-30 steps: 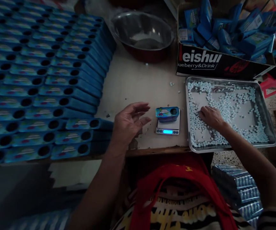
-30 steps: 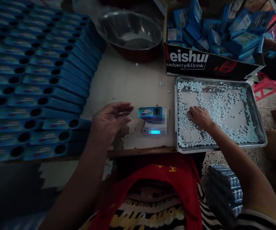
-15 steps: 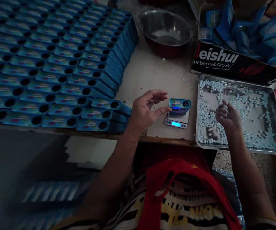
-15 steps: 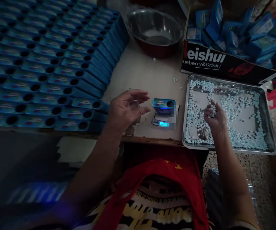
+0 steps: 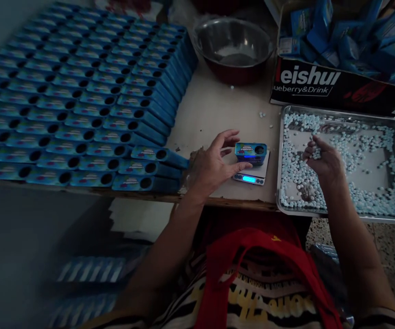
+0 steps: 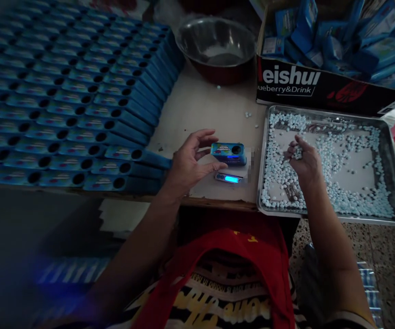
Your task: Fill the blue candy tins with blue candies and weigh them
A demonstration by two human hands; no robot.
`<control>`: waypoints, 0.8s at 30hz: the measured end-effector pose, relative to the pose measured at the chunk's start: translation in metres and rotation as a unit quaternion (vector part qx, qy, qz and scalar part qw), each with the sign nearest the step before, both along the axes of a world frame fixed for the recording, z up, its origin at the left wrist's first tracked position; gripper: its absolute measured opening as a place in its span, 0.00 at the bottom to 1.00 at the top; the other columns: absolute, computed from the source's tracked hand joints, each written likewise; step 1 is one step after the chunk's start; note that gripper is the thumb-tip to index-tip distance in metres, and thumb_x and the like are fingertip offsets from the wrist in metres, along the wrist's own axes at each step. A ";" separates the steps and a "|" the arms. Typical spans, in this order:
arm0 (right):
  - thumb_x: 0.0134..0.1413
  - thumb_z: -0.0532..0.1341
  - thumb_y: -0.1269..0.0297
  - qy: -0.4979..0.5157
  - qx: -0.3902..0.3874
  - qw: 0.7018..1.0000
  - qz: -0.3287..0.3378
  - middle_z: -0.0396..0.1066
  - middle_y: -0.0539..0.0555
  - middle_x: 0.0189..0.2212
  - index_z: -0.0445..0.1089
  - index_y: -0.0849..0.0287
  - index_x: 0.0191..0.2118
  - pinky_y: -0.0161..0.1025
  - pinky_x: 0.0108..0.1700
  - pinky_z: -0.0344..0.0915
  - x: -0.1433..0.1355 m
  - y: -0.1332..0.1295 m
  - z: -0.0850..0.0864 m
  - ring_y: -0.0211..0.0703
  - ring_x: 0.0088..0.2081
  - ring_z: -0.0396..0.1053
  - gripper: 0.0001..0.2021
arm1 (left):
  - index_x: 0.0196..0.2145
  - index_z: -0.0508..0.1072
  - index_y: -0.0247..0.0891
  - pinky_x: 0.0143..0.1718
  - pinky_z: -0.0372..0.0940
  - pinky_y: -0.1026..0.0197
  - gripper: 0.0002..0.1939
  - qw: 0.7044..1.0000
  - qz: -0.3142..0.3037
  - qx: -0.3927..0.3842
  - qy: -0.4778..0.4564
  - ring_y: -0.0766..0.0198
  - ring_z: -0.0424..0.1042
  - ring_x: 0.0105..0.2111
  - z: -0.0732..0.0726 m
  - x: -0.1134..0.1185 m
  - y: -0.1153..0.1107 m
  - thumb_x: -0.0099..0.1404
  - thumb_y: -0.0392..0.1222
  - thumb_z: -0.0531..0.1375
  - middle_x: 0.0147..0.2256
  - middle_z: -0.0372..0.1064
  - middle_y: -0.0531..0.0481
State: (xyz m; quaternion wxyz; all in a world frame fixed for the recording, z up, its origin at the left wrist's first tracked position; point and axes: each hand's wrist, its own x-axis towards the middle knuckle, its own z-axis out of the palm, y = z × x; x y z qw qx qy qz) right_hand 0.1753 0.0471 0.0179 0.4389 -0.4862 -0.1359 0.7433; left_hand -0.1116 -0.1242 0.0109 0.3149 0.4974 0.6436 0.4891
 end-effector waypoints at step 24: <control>0.68 0.68 0.35 -0.076 0.360 0.930 -0.022 0.55 0.45 0.26 0.70 0.49 0.36 0.35 0.24 0.62 -0.026 -0.035 0.048 0.36 0.25 0.59 0.22 | 0.48 0.82 0.43 0.49 0.76 0.52 0.20 0.986 -0.133 0.063 0.077 0.51 0.83 0.45 0.039 0.116 0.075 0.59 0.42 0.79 0.45 0.84 0.46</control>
